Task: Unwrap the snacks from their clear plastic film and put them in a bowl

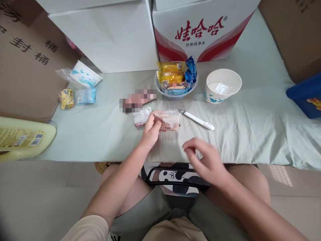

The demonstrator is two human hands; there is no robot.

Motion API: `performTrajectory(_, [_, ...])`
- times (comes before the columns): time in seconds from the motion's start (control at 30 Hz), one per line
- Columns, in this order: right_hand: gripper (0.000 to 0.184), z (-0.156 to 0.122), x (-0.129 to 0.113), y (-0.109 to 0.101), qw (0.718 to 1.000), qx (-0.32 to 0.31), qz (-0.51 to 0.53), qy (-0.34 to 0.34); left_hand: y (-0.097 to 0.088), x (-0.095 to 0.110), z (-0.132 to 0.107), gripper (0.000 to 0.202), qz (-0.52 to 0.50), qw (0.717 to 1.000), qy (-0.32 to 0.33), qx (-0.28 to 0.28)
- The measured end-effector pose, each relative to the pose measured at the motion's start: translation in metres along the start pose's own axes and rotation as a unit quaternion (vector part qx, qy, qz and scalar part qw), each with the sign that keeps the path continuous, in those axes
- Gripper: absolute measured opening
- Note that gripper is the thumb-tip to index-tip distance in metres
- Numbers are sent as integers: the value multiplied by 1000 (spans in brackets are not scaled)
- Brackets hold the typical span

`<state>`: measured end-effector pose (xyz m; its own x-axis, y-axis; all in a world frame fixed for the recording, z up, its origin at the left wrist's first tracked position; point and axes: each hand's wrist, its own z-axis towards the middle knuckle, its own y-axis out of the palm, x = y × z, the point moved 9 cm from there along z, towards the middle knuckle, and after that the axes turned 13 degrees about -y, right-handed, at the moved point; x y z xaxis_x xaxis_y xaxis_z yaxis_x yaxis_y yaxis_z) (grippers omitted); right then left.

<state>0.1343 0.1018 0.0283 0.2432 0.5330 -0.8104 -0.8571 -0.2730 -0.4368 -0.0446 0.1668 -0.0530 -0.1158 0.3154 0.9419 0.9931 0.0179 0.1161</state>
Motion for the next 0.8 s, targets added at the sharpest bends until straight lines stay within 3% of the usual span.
performTrajectory(0.07, [7,16,9,-26,994,93,-38,30,-2,-5,1,25,-100,992,-71,1])
performTrajectory(0.1, [18,23,15,-28,992,113,-34,42,-2,-6,1,24,-143,985,-97,-2])
performTrajectory(0.17, [45,37,32,-13,993,104,5,58,3,-6,2,25,-197,972,-128,-16])
performTrajectory(0.23, [60,45,49,12,993,75,52,70,7,-4,2,26,-205,969,-137,-27])
performTrajectory(0.33, [52,44,63,38,990,53,107,77,11,-3,0,27,-158,979,-126,-36])
performTrajectory(0.4, [42,39,67,38,988,74,114,77,15,-2,-1,30,-107,987,-109,-51])
performTrajectory(0.5, [32,31,71,20,983,145,74,87,20,-2,-3,42,-32,994,-73,-69])
performTrajectory(0.63, [27,23,73,-2,966,234,11,108,16,6,-8,58,57,998,10,-23])
performTrajectory(0.7, [28,22,75,1,964,237,25,118,22,18,-14,64,140,986,86,-26])
performTrajectory(0.8, [37,24,81,17,962,200,132,129,38,28,-24,73,264,945,181,-69])
